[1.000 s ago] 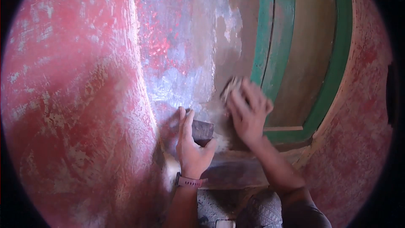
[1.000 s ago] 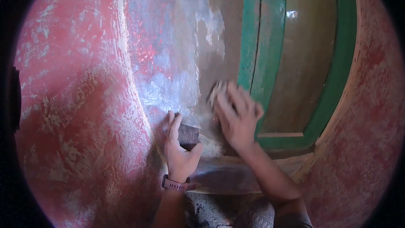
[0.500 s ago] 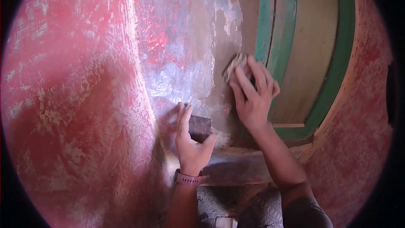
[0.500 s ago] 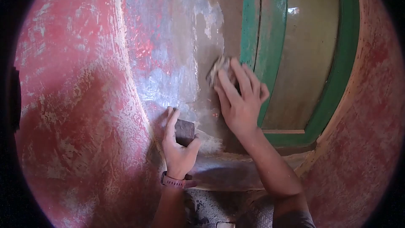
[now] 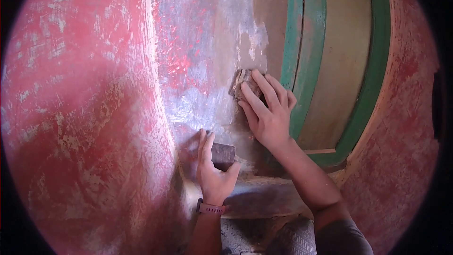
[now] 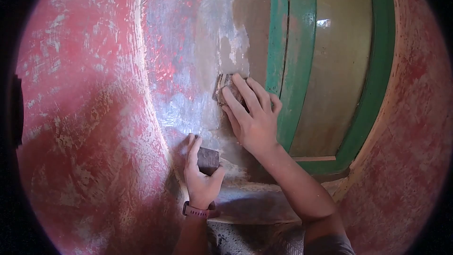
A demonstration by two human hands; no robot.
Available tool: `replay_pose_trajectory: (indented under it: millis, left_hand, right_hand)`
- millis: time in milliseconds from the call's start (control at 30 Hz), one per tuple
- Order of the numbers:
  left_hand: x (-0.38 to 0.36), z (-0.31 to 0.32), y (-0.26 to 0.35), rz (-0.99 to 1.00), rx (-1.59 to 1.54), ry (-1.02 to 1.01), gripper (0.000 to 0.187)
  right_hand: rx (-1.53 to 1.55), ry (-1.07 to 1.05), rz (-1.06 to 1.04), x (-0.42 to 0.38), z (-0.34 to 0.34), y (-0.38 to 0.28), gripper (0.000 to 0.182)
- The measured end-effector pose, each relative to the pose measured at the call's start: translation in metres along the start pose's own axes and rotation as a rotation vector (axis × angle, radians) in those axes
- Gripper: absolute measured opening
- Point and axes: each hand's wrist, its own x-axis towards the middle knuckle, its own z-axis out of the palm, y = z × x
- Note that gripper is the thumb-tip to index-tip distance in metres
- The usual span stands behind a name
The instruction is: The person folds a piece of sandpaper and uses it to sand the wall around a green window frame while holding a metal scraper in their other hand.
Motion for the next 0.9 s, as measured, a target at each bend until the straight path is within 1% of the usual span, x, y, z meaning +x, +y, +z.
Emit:
replay_pose_trajectory:
  millis: [67, 100, 167, 200, 300, 400, 500, 600, 633, 733, 833, 900]
  left_hand:
    - [-0.001, 0.000, -0.004, 0.026, -0.015, 0.018, 0.084]
    - [0.000, -0.001, -0.003, 0.022, -0.006, 0.011, 0.085]
    - [0.000, -0.004, 0.000, 0.010, 0.014, -0.008, 0.085]
    - [0.000, -0.006, 0.000, 0.011, 0.019, -0.008, 0.085]
    - [0.001, -0.004, -0.001, 0.013, 0.018, -0.009, 0.086]
    - [-0.002, -0.002, 0.000, 0.009, 0.008, 0.000, 0.086]
    - [-0.001, -0.003, 0.000, 0.021, 0.010, -0.013, 0.086]
    - [0.002, -0.007, -0.003, 0.039, 0.017, -0.025, 0.086]
    - [0.002, -0.009, -0.003, 0.041, 0.022, -0.031, 0.086]
    - [0.001, -0.007, -0.007, 0.047, 0.013, -0.029, 0.087]
    - [-0.002, -0.004, -0.009, 0.039, -0.004, -0.026, 0.087]
    - [-0.001, -0.004, -0.005, 0.034, -0.013, -0.022, 0.084]
  right_hand:
    - [0.013, 0.018, 0.007, -0.008, 0.004, -0.006, 0.052]
    - [0.035, -0.013, -0.013, -0.024, 0.001, -0.010, 0.052]
    - [0.070, -0.151, -0.081, -0.082, -0.007, -0.014, 0.052]
    - [0.083, -0.220, -0.113, -0.085, -0.011, -0.018, 0.051]
    - [0.036, -0.139, -0.057, -0.059, -0.012, -0.005, 0.052]
    - [-0.057, 0.086, 0.081, 0.004, -0.004, 0.010, 0.054]
    - [-0.051, 0.077, 0.060, 0.000, -0.004, 0.013, 0.056]
    - [-0.021, -0.083, -0.027, -0.057, -0.013, 0.006, 0.056]
    - [0.002, -0.103, -0.058, -0.065, -0.015, 0.006, 0.056]
    - [-0.016, -0.044, -0.038, -0.039, -0.018, 0.021, 0.057]
    - [-0.046, 0.091, 0.099, -0.001, -0.009, 0.029, 0.056]
    - [-0.045, 0.048, 0.088, -0.017, -0.010, 0.022, 0.056]
